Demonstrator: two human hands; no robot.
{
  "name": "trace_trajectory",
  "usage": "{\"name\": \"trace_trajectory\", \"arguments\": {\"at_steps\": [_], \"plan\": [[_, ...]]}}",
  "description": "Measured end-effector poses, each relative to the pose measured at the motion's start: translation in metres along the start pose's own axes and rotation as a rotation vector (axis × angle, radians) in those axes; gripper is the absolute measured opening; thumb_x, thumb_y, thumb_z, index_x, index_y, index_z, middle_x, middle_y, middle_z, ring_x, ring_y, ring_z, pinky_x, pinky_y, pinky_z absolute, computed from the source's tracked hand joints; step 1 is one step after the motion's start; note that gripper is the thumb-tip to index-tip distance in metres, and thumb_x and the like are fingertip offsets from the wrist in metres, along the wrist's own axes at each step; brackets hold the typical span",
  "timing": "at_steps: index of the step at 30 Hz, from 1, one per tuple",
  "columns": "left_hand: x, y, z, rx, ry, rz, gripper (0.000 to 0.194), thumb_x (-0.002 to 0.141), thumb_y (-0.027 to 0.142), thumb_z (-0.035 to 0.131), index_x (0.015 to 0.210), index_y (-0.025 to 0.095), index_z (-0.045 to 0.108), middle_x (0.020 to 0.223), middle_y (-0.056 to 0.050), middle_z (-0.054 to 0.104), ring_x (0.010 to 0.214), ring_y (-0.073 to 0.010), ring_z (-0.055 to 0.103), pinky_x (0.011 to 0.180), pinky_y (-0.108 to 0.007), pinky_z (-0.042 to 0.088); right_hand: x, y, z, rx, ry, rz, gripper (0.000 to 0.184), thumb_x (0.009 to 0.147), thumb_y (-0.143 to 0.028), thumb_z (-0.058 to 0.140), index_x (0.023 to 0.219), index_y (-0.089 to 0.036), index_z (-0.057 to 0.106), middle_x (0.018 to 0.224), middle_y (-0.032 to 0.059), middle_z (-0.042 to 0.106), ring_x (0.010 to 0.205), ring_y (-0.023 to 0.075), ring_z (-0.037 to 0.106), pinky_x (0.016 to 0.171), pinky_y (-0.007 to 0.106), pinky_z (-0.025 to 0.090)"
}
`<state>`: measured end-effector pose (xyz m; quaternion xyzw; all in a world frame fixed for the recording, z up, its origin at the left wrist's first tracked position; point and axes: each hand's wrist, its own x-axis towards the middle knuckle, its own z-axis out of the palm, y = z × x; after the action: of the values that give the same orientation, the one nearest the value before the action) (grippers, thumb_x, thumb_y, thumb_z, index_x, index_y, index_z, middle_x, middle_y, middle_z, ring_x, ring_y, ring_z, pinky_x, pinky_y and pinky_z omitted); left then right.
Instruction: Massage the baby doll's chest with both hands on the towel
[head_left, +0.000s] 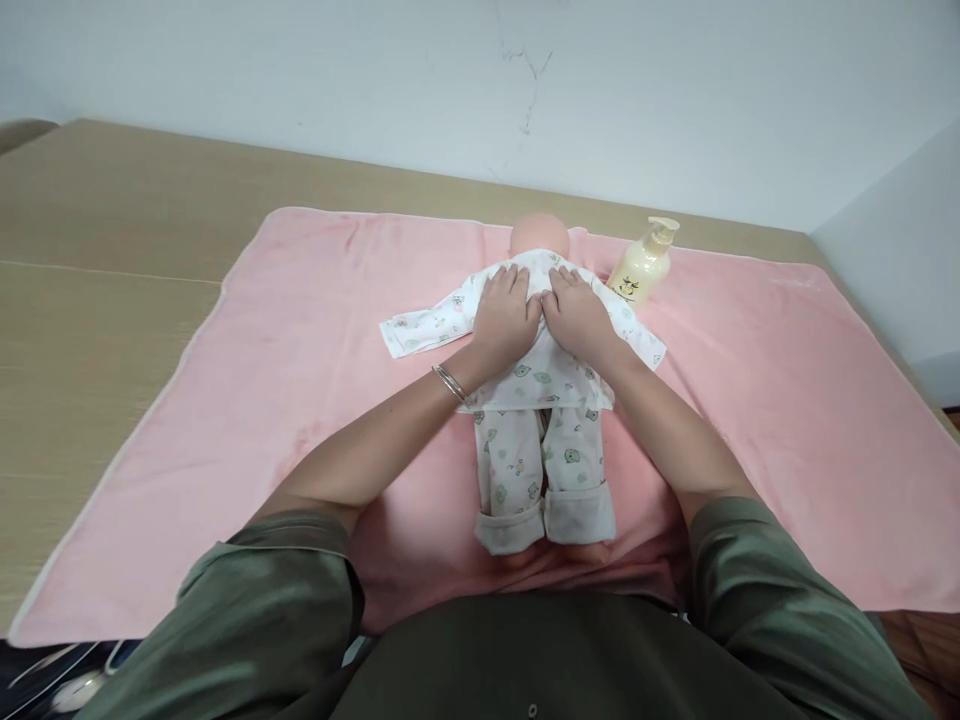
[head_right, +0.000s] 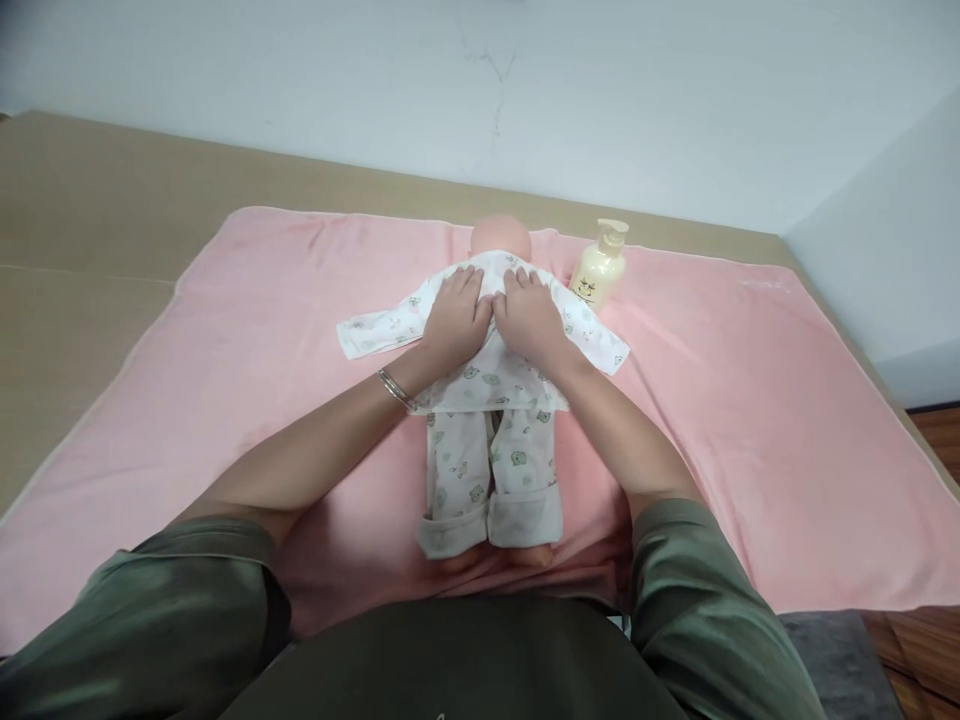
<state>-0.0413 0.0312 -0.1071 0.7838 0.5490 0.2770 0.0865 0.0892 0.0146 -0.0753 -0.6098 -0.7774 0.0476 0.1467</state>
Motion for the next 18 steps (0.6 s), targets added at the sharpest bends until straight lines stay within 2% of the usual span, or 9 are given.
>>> {"name": "trace_trajectory", "arguments": {"at_steps": [2,5,10,14,18], "plan": [[-0.004,0.001,0.002,0.0,0.042,0.029,0.054,0.097,0.031,0.031,0.138,0.002,0.047,0.148,-0.024,0.05,0.142,-0.0334,0.042,0.121,-0.051,0.03,0.005,0.006,0.004,0.032,0.006,0.031,0.056,0.096,-0.024,0.03,0.146,-0.001,0.039,0.156,0.0209,0.04,0.147,0.0368,0.033,0.121,0.057,0.025],[-0.009,0.004,0.004,0.001,0.082,0.042,0.052,0.097,0.032,0.03,0.137,0.003,0.049,0.146,-0.024,0.052,0.14,-0.0327,0.045,0.12,-0.051,0.033,0.009,0.01,0.005,0.045,0.01,0.03,0.058,0.095,-0.025,0.029,0.147,0.0,0.039,0.156,0.0212,0.04,0.148,0.0373,0.032,0.122,0.059,0.022],[-0.011,0.01,-0.001,0.041,0.059,-0.021,0.054,0.097,0.031,0.031,0.137,0.0,0.048,0.146,-0.026,0.051,0.14,-0.0356,0.045,0.117,-0.052,0.035,0.007,0.008,-0.002,0.045,-0.018,-0.007,0.059,0.094,-0.027,0.033,0.146,0.001,0.04,0.155,0.0213,0.041,0.146,0.0352,0.036,0.122,0.056,0.026],[0.0,0.0,-0.007,-0.004,-0.003,-0.007,0.053,0.094,0.033,0.038,0.138,0.004,0.05,0.147,-0.022,0.051,0.14,-0.0325,0.045,0.12,-0.049,0.033,-0.004,-0.004,-0.003,-0.028,0.039,-0.031,0.054,0.095,-0.021,0.028,0.137,0.007,0.049,0.143,0.0267,0.054,0.138,0.0338,0.048,0.117,0.051,0.035],[0.006,-0.004,-0.012,-0.016,-0.049,-0.025,0.053,0.094,0.034,0.038,0.137,0.006,0.051,0.147,-0.019,0.053,0.138,-0.0306,0.049,0.119,-0.046,0.036,-0.011,-0.011,0.0,-0.058,0.085,-0.063,0.052,0.095,-0.018,0.027,0.132,0.007,0.053,0.139,0.0271,0.058,0.136,0.0324,0.051,0.118,0.048,0.035]]}}
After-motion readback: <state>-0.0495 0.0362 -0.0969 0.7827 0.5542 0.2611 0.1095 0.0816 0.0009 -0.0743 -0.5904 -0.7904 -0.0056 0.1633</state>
